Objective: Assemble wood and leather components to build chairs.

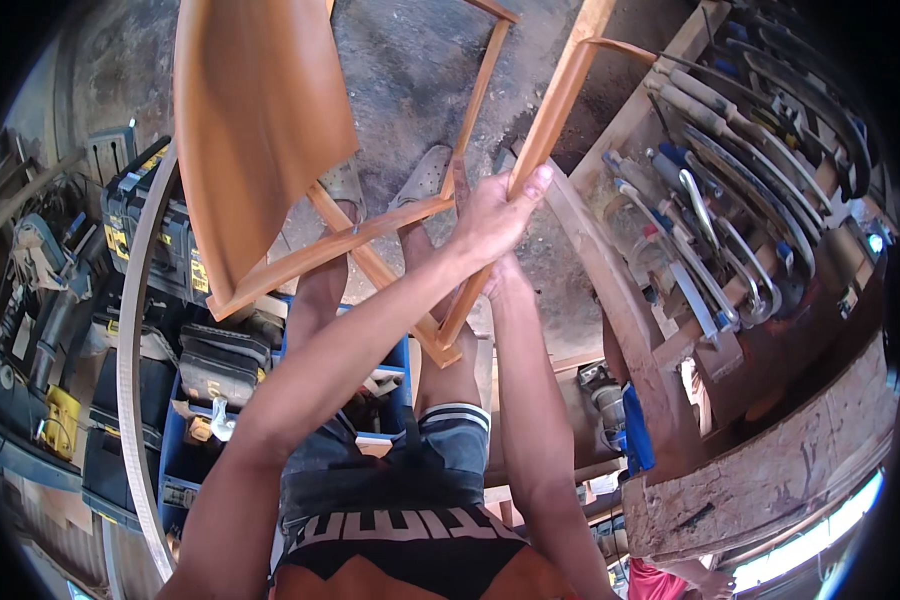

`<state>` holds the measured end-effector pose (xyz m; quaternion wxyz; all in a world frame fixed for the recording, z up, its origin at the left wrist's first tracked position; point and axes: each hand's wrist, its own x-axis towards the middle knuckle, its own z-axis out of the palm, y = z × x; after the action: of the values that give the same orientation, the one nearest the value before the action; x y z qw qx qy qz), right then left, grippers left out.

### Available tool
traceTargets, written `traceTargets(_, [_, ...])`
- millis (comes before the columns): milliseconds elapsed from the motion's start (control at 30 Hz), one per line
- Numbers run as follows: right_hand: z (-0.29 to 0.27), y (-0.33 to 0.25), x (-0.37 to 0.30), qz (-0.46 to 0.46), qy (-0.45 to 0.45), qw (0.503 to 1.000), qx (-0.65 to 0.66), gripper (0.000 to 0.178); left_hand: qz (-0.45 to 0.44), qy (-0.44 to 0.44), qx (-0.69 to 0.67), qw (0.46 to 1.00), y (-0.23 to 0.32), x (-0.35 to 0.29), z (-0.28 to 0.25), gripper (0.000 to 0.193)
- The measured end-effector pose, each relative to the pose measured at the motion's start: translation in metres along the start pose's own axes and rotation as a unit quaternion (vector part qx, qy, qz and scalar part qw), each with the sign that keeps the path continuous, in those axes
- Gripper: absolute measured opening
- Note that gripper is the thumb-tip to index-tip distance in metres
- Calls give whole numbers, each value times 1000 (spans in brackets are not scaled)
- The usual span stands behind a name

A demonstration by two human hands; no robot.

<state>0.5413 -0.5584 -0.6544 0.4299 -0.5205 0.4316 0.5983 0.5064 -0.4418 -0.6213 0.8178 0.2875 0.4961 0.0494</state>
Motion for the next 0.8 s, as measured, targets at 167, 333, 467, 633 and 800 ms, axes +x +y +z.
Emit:
traceTargets(167, [-34,13,10,-138,60,979,-141,34,4,78,76,994,4,-5,7,54])
traceTargets(333, [-36,56,65,-245,74,927,-274,33,32,57,66,996,5,-6,9,59])
traceTargets(467, [-94,54,94,-305,82,874,-370,33,43,9,49,998,8,-6,0,61])
traceTargets(633, [-191,-38,103,-403,135,749,-508,32,-15,-142,-29,989,19,-5,-9,58])
traceTargets(800, [-96,6,70,-343,136,823,-433,30,-66,-127,-75,987,-36,-30,-55,51])
